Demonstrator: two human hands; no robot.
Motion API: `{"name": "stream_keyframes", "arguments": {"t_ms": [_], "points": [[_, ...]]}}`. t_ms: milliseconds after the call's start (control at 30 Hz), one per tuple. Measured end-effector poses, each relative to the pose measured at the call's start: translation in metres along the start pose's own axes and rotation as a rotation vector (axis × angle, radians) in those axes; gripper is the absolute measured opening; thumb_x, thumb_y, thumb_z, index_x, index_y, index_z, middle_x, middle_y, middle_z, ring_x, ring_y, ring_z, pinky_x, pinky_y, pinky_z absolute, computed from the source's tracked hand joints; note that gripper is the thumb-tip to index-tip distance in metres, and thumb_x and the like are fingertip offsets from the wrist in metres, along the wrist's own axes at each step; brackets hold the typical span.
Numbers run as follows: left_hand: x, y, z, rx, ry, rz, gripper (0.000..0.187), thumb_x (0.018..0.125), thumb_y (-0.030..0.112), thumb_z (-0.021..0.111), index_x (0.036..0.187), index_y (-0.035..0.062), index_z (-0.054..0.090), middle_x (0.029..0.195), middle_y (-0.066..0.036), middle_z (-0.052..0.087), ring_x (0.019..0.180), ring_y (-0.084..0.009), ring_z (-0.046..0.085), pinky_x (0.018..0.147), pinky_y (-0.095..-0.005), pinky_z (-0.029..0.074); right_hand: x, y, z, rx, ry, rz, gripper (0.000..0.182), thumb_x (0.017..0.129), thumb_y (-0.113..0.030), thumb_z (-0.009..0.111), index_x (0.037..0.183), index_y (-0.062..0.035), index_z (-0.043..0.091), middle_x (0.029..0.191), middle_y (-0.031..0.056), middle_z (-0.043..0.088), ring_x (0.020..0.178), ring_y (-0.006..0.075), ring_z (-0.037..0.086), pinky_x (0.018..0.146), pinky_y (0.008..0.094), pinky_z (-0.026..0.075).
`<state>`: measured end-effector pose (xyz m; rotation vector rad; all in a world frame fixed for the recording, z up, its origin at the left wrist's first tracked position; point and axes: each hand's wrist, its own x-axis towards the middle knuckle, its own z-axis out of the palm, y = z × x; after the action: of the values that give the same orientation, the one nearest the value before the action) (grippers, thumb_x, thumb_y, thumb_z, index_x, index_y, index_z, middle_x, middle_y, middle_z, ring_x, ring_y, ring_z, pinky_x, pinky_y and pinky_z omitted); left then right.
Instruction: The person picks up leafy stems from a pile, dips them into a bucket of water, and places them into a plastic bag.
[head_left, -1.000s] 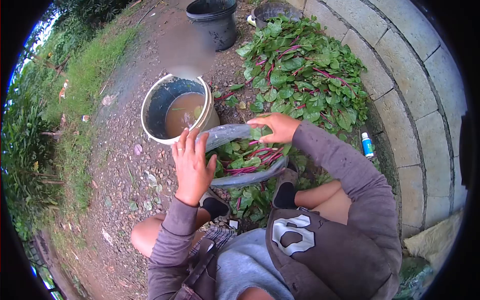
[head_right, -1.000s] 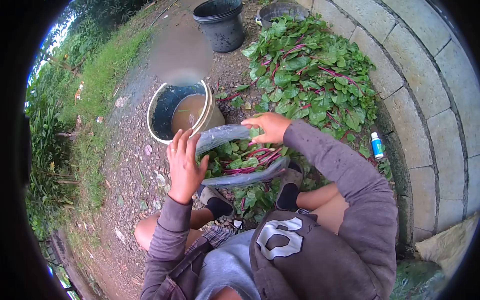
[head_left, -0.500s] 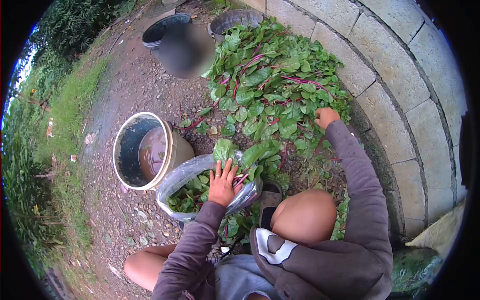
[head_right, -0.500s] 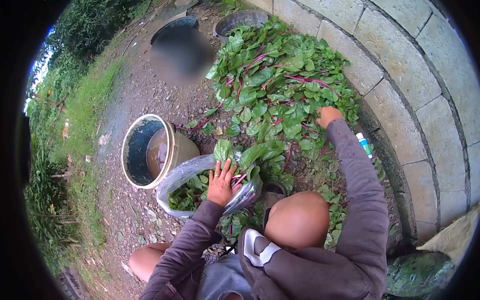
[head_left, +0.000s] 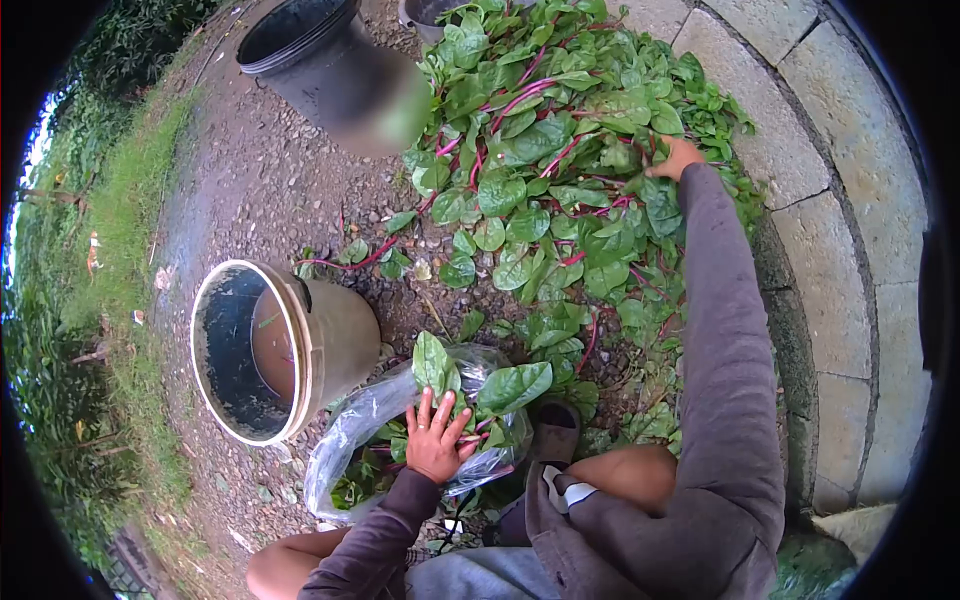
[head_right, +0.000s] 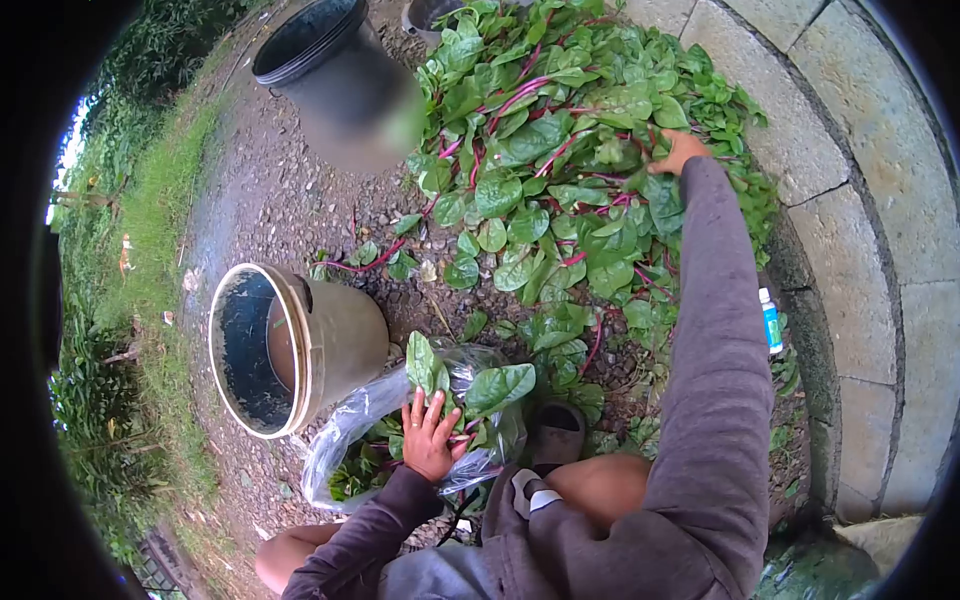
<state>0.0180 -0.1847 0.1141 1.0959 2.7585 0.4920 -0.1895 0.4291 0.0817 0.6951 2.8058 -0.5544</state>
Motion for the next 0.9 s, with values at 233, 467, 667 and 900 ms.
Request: {"name": "stream_keyframes", "arguments": {"t_ms": [233, 467, 667, 900], "points": [[0.003, -0.008, 0.001, -0.026, 0.018, 0.021, 0.058, 0.064, 0.032, 0.073, 0.116, 0.0153, 0.053, 0.138, -0.014, 0.038, 0.129, -0.0446, 0.03, 0.097, -0.0635, 0.025, -0.04, 0.001, 0.016, -0.187, 0.204, -0.285, 0.065, 0.056, -0.018, 0.075, 0.118, -0.0169, 0.056, 0.107, 0.0173, 0.062, 0.102, 0.0336, 0.058, 0.091, 0.0406, 0.044], [0.001, -0.011, 0.003, -0.021, 0.017, 0.029, 0.057, 0.065, 0.034, 0.069, 0.117, 0.0145, 0.054, 0.14, -0.013, 0.037, 0.129, -0.0442, 0.029, 0.098, -0.0637, 0.024, -0.049, -0.016, -0.016, -0.281, 0.355, -0.365, 0.057, 0.056, -0.012, 0.073, 0.112, -0.0138, 0.061, 0.102, 0.0133, 0.065, 0.097, 0.0307, 0.059, 0.091, 0.0383, 0.042], [0.002, -0.01, 0.001, -0.023, 0.03, 0.024, 0.059, 0.064, 0.028, 0.072, 0.117, 0.0141, 0.052, 0.14, -0.013, 0.037, 0.13, -0.0428, 0.029, 0.098, -0.0636, 0.025, -0.16, -0.052, -0.068, -0.32, 0.485, -0.45, 0.046, 0.057, -0.004, 0.073, 0.101, -0.014, 0.064, 0.092, 0.0045, 0.065, 0.093, 0.0234, 0.057, 0.098, 0.0418, 0.036], [0.004, -0.008, 0.0, -0.02, 0.043, 0.025, 0.062, 0.064, 0.027, 0.073, 0.12, 0.0146, 0.05, 0.142, -0.013, 0.035, 0.134, -0.0406, 0.024, 0.103, -0.0609, 0.019, -0.285, -0.015, 0.011, -0.392, 0.275, -0.641, 0.054, 0.065, 0.004, 0.059, 0.112, -0.0221, 0.061, 0.12, 0.0012, 0.054, 0.125, 0.0233, 0.038, 0.108, 0.0515, 0.025]]}}
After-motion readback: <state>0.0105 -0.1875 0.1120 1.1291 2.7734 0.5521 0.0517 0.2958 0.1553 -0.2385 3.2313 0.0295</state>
